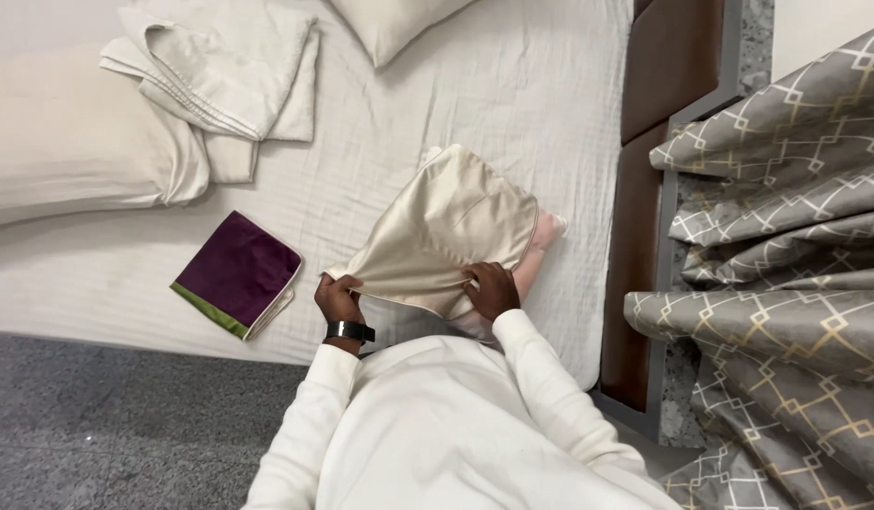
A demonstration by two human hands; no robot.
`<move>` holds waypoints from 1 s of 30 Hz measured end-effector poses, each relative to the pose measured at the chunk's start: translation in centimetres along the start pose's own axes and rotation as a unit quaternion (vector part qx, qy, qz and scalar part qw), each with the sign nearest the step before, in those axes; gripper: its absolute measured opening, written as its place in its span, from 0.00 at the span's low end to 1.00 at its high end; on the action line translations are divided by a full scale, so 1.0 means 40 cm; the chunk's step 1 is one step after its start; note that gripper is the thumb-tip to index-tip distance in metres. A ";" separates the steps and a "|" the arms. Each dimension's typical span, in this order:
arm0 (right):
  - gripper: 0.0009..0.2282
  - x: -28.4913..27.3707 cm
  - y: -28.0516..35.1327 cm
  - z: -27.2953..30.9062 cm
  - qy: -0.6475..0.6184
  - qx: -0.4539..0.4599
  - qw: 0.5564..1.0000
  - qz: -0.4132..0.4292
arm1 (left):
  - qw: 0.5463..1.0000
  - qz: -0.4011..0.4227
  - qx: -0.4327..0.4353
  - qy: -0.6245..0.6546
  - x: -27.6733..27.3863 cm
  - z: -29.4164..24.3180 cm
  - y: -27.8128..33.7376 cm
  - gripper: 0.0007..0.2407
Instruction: The person lies on a bed and inserts a pillow into a pillowcase by hand. They repeatedly adjust the pillow and case, tucking the corners and smoothing the fabric until the pillow is fully enclosed.
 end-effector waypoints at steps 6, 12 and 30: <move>0.29 -0.054 -0.003 0.013 -0.055 0.032 0.998 -0.010 | 0.949 0.203 0.058 0.235 0.065 -0.081 0.036 0.09; 0.17 -0.051 -0.015 -0.028 0.036 0.029 0.999 -0.009 | 0.976 0.068 0.038 0.205 0.001 -0.036 -0.025 0.06; 0.11 -0.015 -0.097 0.326 -0.571 0.098 0.789 0.205 | 0.889 0.291 0.174 -0.306 0.320 -0.184 0.220 0.15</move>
Point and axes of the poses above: each hand's wrist, its own y-axis away from the middle knuckle, its own x-axis out of the palm, z = x × y, the point moved 7 cm from there along -y, towards the middle knuckle, and after that the axes turned 8 degrees about z, right-handed, at the moved point
